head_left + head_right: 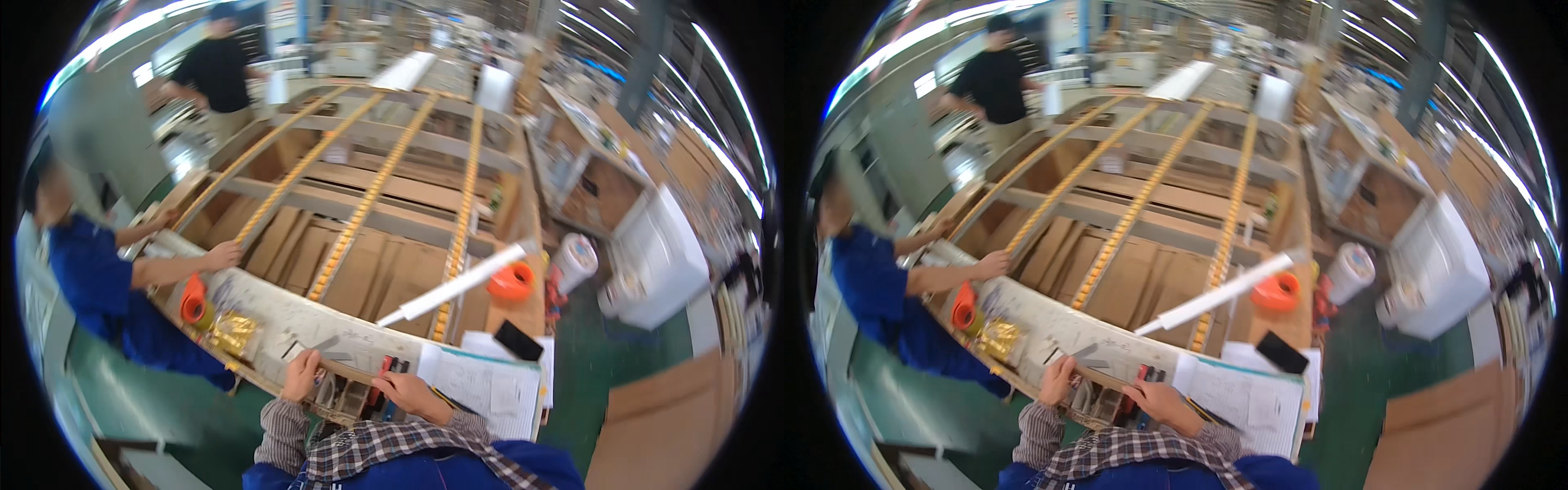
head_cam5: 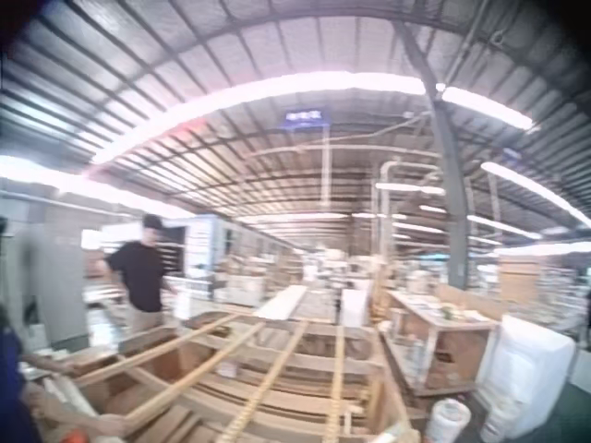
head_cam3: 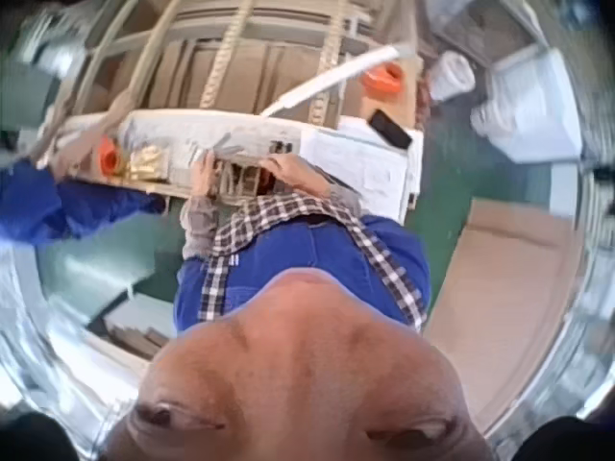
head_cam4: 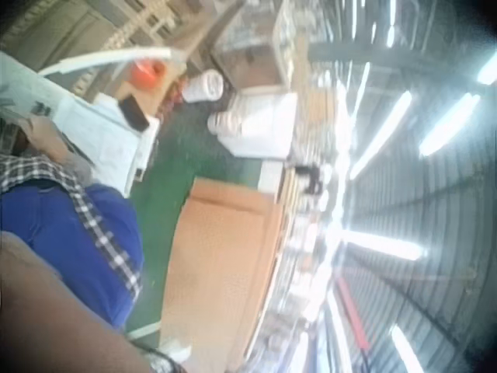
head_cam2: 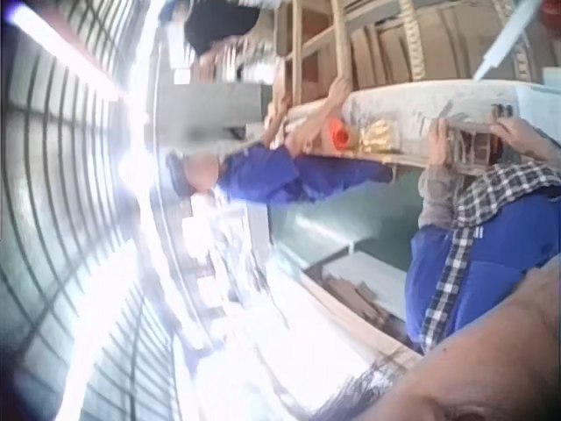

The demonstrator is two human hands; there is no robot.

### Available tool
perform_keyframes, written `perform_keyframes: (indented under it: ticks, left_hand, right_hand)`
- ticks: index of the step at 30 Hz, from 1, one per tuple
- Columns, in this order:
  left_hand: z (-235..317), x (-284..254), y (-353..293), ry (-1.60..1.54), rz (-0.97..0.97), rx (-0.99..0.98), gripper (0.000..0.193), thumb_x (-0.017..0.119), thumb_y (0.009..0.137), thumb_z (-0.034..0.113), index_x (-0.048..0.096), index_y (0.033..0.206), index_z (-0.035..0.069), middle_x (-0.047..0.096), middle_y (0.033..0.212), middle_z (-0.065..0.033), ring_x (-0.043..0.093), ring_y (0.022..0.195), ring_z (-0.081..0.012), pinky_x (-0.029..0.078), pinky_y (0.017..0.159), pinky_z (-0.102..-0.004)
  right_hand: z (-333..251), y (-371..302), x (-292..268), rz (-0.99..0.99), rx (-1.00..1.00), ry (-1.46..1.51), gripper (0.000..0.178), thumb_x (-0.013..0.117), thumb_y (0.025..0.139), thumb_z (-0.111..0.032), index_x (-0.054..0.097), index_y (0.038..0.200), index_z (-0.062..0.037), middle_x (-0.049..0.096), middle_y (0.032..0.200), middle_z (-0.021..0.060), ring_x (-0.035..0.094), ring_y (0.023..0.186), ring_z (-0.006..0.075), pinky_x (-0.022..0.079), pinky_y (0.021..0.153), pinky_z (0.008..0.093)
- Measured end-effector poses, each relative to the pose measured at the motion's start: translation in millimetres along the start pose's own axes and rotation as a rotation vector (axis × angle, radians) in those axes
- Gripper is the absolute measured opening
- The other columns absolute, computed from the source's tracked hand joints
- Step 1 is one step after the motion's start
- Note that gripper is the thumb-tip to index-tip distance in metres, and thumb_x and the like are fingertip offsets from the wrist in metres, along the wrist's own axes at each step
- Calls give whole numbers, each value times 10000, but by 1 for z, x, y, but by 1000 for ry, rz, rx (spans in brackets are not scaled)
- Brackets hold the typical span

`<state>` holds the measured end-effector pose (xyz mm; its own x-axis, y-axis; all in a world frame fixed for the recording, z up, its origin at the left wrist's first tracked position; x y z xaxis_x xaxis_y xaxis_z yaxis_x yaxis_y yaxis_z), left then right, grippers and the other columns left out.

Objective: The person uses a utility knife to cut a small piece of wood on a workbench while a coworker measures a large wooden frame. The person then places the cut piece onto the frame and continues handling small wood pieces.

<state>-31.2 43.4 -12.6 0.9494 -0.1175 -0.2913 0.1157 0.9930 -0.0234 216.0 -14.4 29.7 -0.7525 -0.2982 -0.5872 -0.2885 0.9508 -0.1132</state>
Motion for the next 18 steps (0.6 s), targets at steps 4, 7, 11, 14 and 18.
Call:
perform_keyframes:
  ticks: [4, 7, 11, 14, 18]
  left_hand:
    - [17, 1, -8, 130, 60, -14, 366, 467, 921, 304, 588, 910, -42, 591, 722, -145, 569, 633, -191, 457, 586, -320]
    - [26, 5, -10, 148, 71, -85, 392, 477, 911, 330, 598, 887, -42, 586, 665, -144, 579, 612, -202, 459, 578, -327]
    - [29, 10, -6, 194, 57, -156, 404, 492, 897, 348, 604, 861, -39, 583, 615, -148, 589, 587, -234, 460, 575, -343]
    - [21, 14, 0, 281, 65, -97, 384, 497, 897, 330, 612, 876, -37, 595, 634, -140, 584, 564, -212, 461, 556, -321]
    - [24, 12, -2, 274, 59, -154, 377, 508, 882, 350, 604, 902, -14, 617, 711, -172, 605, 678, -328, 470, 612, -381]
  right_hand:
    - [7, 0, 8, -9, 10, 49, 461, 429, 891, -470, 598, 974, -49, 616, 679, 149, 609, 655, 326, 453, 565, 399]
    - [4, -2, 6, -52, 79, 57, 485, 426, 892, -475, 593, 1009, -35, 630, 668, 108, 625, 649, 286, 463, 572, 362]
    - [8, -9, 1, -103, 127, 41, 465, 449, 894, -452, 573, 1043, -30, 641, 690, 86, 628, 655, 229, 465, 592, 317]
    - [18, -11, 3, -37, 109, 156, 448, 523, 881, -398, 515, 1147, -36, 642, 797, 104, 606, 681, 186, 459, 611, 288]
    - [1, -17, -10, 36, 105, 203, 478, 656, 790, -389, 534, 1109, -55, 643, 876, 100, 584, 619, 163, 461, 598, 275]
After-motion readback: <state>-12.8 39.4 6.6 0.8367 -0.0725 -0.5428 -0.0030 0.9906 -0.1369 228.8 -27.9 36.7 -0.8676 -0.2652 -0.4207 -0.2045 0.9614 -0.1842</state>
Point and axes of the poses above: each hand's wrist, its own y-axis towards the middle knuckle, its own x-axis out of the palm, z = x × y, the point moved 2 cm from there along y, towards the middle knuckle
